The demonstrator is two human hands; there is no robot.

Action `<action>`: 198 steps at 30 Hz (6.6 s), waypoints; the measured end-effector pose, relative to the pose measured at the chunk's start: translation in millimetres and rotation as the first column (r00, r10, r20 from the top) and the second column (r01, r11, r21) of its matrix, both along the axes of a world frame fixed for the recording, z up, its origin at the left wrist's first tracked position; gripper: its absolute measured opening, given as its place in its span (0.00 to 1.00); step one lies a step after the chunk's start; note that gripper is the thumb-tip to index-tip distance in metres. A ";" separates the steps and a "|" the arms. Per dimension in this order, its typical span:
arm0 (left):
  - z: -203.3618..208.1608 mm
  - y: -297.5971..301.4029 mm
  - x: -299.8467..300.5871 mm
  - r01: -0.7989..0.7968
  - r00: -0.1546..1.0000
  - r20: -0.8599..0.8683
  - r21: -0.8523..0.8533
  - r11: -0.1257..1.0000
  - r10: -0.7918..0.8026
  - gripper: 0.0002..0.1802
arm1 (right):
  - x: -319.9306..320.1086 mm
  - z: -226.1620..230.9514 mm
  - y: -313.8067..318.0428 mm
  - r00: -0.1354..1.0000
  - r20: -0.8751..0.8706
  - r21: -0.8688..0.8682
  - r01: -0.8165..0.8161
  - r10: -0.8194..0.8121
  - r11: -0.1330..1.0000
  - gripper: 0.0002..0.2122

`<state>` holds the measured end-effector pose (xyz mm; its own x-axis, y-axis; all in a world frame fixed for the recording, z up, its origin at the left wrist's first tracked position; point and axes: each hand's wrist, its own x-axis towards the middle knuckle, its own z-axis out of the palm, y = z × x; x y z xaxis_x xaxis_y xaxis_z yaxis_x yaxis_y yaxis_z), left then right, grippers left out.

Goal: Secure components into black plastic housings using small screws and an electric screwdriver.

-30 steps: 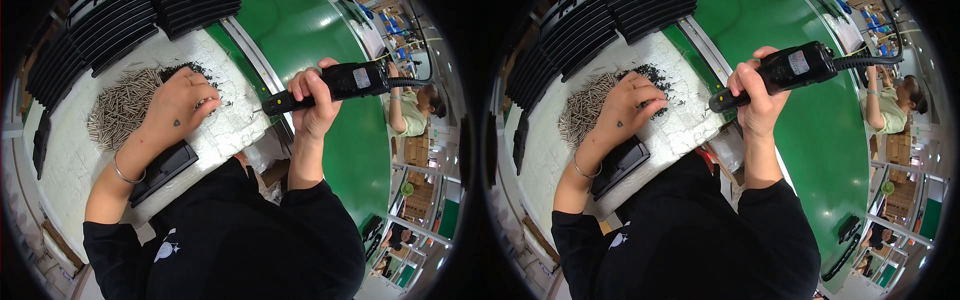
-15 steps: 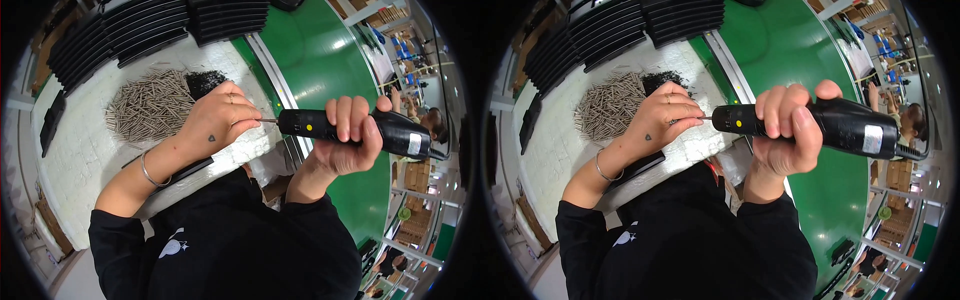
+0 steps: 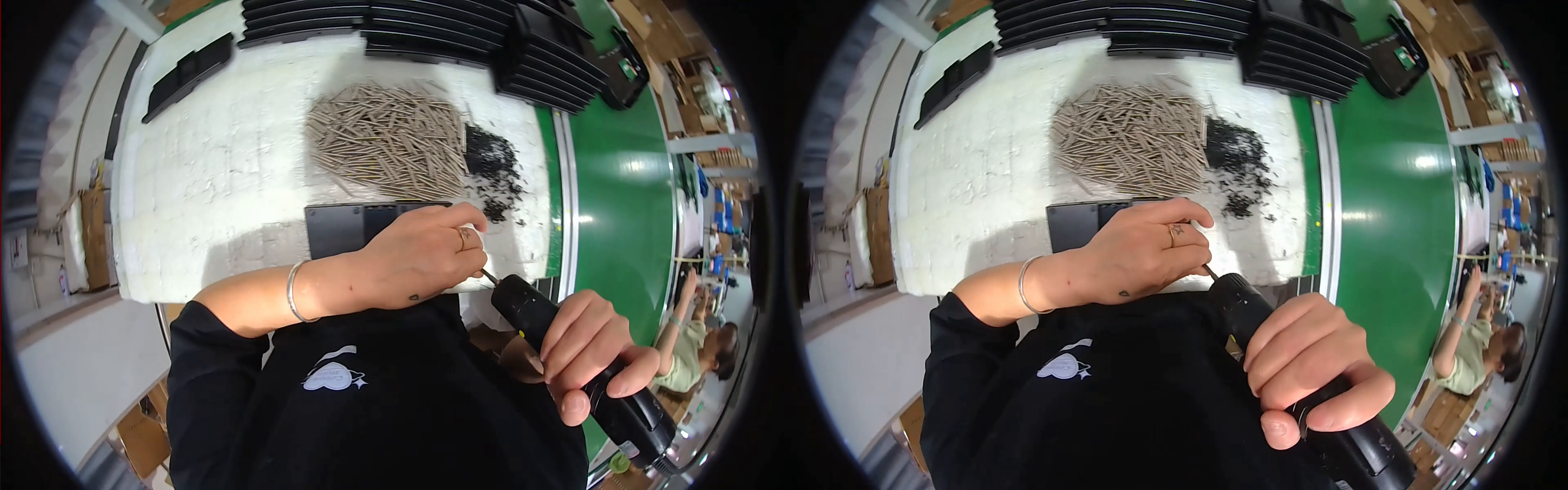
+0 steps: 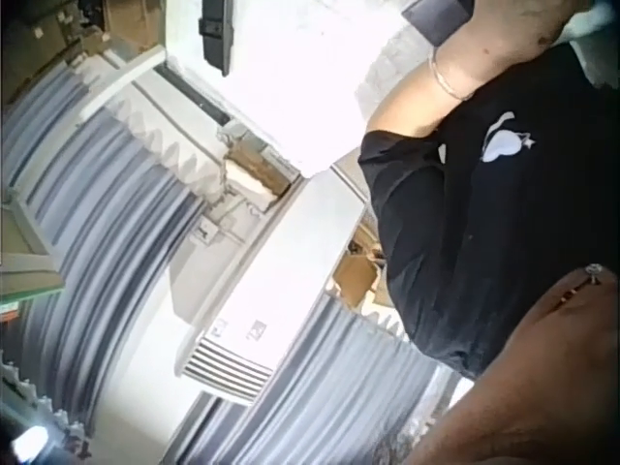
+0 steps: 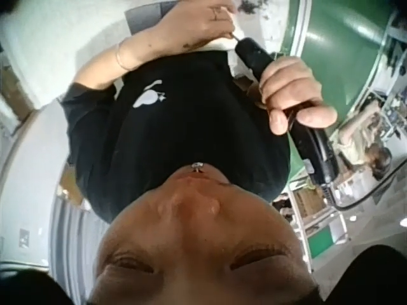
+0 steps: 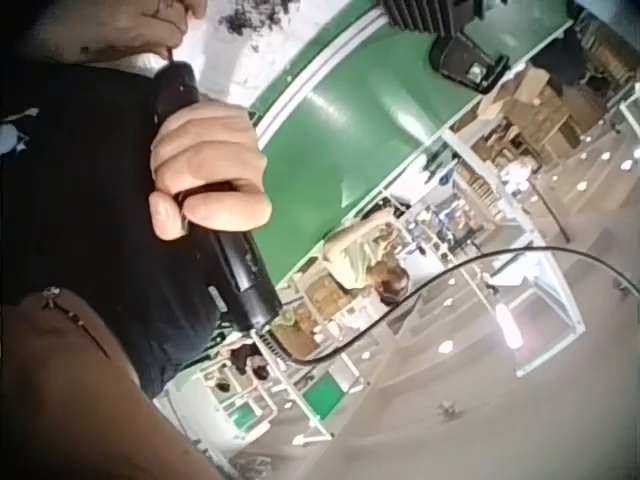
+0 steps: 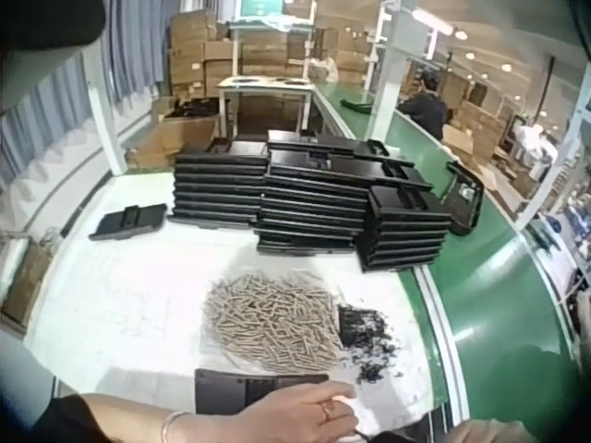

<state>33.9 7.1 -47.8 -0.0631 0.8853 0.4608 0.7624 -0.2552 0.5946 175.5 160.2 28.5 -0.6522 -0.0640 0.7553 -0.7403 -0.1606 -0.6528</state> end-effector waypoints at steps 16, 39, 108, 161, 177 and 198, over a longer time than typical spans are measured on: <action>-1.0 -78.0 -93.8 -0.329 0.911 -0.344 -0.278 0.903 0.226 0.03 | -21.3 -11.0 -14.4 0.951 0.085 -0.102 0.306 -0.298 0.947 0.21; -15.7 -87.5 -35.1 -0.533 0.840 0.082 -0.064 0.844 0.537 0.11 | -92.7 -29.4 -47.3 0.972 0.229 -0.070 0.077 -0.059 0.995 0.21; -31.7 -84.2 -22.3 -0.533 0.820 0.230 -0.025 0.846 0.523 0.12 | -123.8 -15.9 -67.6 0.949 0.314 0.077 0.013 -0.037 0.997 0.18; 10.0 -31.5 -2.5 -0.302 0.953 0.039 0.133 0.944 0.299 0.16 | -23.5 19.3 -25.0 0.956 0.092 -0.408 0.292 -0.279 0.865 0.15; 11.1 -34.1 0.2 -0.221 0.764 0.620 -0.007 0.975 0.178 0.11 | -22.9 23.5 -33.4 0.955 0.016 -0.434 0.272 -0.295 0.859 0.14; -3.4 -11.5 -73.8 0.006 0.989 -0.133 -0.403 0.915 -0.065 0.07 | -19.0 16.1 -18.9 0.915 0.096 -0.253 0.402 -0.391 0.880 0.14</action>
<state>-39.8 -4.4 -51.2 0.0108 0.9976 0.0688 0.8402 -0.0464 0.5402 156.5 141.3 44.5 -0.6121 0.4029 0.6804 -0.7515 -0.0285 -0.6591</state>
